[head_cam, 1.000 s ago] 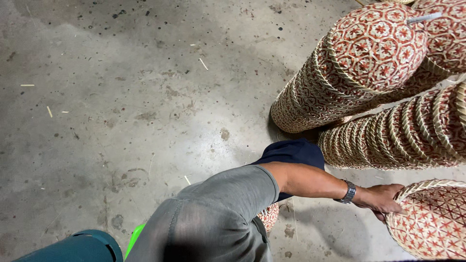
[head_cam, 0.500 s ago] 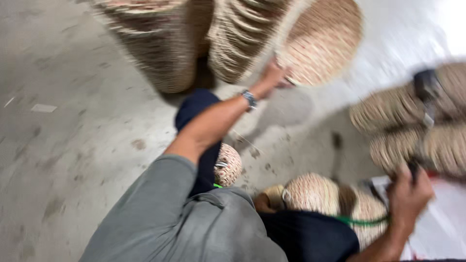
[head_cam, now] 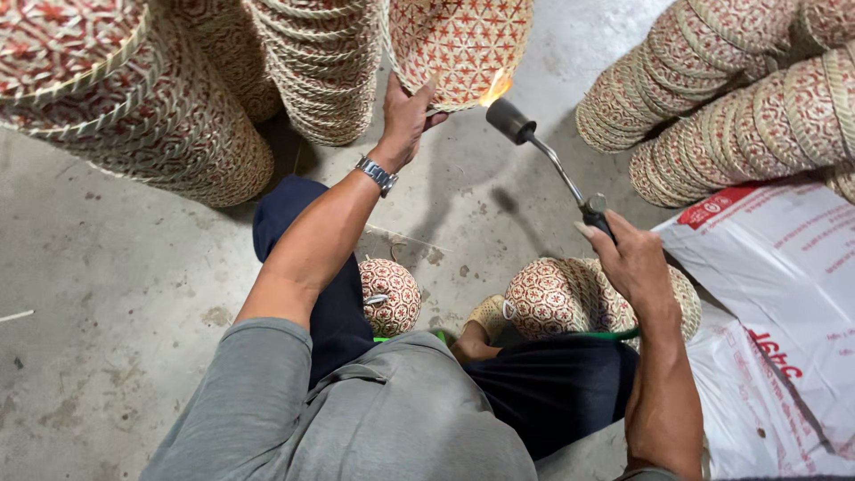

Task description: The person uses a handheld blowtorch to apply heat to the interior and exterior surfaces of woven baskets. They rotate the baskets to cover different areas and handle them one at a time from a large stack.

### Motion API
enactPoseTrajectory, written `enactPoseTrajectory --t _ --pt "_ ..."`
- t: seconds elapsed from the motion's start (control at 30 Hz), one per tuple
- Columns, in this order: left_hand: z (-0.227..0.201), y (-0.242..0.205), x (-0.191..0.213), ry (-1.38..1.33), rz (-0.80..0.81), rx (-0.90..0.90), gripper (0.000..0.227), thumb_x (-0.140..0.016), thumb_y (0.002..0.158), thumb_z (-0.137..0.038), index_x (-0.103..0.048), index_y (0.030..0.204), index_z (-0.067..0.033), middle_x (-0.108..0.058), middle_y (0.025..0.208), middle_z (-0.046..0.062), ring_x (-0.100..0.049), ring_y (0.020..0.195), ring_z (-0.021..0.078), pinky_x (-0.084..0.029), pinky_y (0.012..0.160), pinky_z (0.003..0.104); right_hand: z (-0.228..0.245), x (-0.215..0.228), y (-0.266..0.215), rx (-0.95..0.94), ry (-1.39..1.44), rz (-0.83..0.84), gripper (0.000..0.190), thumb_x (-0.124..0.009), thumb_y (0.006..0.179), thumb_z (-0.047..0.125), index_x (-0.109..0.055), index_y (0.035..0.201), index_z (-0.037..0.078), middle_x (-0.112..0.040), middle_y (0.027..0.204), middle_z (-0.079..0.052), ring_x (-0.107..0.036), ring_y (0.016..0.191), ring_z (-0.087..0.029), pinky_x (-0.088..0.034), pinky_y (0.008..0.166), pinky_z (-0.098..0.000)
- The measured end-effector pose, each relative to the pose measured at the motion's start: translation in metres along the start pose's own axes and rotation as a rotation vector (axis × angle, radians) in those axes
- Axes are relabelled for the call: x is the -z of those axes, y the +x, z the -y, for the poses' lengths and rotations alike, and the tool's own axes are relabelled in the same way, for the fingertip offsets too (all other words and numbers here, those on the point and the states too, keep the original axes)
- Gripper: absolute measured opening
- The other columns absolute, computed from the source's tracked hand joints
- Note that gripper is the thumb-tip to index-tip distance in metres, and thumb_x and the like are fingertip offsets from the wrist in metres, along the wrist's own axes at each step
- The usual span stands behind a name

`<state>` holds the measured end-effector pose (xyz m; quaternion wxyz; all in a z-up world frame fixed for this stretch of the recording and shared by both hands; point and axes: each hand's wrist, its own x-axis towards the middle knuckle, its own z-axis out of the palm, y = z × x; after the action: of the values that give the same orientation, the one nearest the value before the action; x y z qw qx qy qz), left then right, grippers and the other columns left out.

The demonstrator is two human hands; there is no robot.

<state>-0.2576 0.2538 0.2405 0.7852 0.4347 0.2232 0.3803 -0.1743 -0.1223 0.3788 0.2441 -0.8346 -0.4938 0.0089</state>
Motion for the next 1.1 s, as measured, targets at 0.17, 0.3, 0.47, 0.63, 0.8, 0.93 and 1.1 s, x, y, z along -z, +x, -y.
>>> enactPoseTrajectory --t 0.17,0.3,0.47,0.63,0.8,0.93,1.1 --pt "-0.011 -0.008 0.001 0.045 0.032 0.015 0.054 -0.070 0.096 -0.024 -0.039 0.139 -0.0138 -0.067 0.126 0.008 -0.075 0.097 0.0191 -0.067 0.070 0.034 -0.007 0.003 0.004 -0.069 -0.029 -0.030 0.027 -0.069 0.102 0.026 -0.068 0.111 0.000 -0.067 0.082 -0.023 -0.067 0.072 -0.039 -0.050 0.063 -0.0450" --pt "-0.015 -0.009 0.003 0.065 0.035 0.005 0.052 -0.069 0.096 -0.023 -0.041 0.139 -0.0128 -0.069 0.123 0.008 -0.075 0.093 0.0185 -0.065 0.066 0.033 -0.007 0.004 0.010 -0.259 -0.009 -0.004 0.030 -0.068 0.102 0.029 -0.069 0.111 0.001 -0.066 0.077 -0.024 -0.068 0.065 -0.038 -0.049 0.062 -0.0458" --pt "-0.014 -0.011 0.007 0.098 0.056 -0.016 0.048 -0.068 0.098 -0.026 -0.045 0.137 -0.0129 -0.069 0.121 0.004 -0.074 0.093 0.0144 -0.064 0.064 0.031 -0.014 0.009 0.018 -0.066 -0.067 -0.045 0.031 -0.067 0.102 0.030 -0.069 0.112 0.000 -0.066 0.080 -0.024 -0.066 0.073 -0.041 -0.050 0.065 -0.0464" --pt "-0.013 -0.013 0.008 0.149 0.049 -0.006 0.045 -0.067 0.098 -0.027 -0.047 0.136 -0.0123 -0.070 0.118 0.004 -0.073 0.089 0.0140 -0.062 0.061 0.030 -0.014 0.016 0.024 -0.159 -0.020 -0.023 0.032 -0.065 0.103 0.032 -0.069 0.105 0.000 -0.065 0.072 -0.019 -0.065 0.064 -0.034 -0.050 0.063 -0.0438" --pt "-0.015 -0.014 0.010 0.176 0.090 -0.041 0.045 -0.066 0.098 -0.028 -0.048 0.135 -0.0108 -0.071 0.118 0.006 -0.075 0.090 0.0141 -0.064 0.061 0.029 -0.005 0.022 0.027 -0.290 0.028 -0.013 0.032 -0.065 0.102 0.033 -0.069 0.101 0.001 -0.064 0.066 -0.013 -0.063 0.054 -0.024 -0.050 0.056 -0.0396" --pt "-0.020 -0.018 0.007 0.222 0.094 -0.032 0.045 -0.066 0.099 -0.029 -0.050 0.136 -0.0097 -0.071 0.117 0.007 -0.075 0.087 0.0145 -0.065 0.060 0.030 0.002 0.026 0.030 -0.293 0.038 0.000 0.032 -0.065 0.100 0.033 -0.069 0.100 0.002 -0.062 0.063 -0.013 -0.062 0.051 -0.020 -0.049 0.054 -0.0380" --pt "-0.028 -0.024 0.006 0.246 0.139 -0.036 0.047 -0.065 0.100 -0.030 -0.051 0.137 -0.0063 -0.071 0.116 0.010 -0.076 0.086 0.0143 -0.067 0.061 0.029 0.001 0.029 0.035 -0.340 0.039 -0.012 0.037 -0.065 0.102 0.033 -0.066 0.089 -0.001 -0.063 0.064 -0.010 -0.061 0.051 -0.018 -0.048 0.052 -0.0366"
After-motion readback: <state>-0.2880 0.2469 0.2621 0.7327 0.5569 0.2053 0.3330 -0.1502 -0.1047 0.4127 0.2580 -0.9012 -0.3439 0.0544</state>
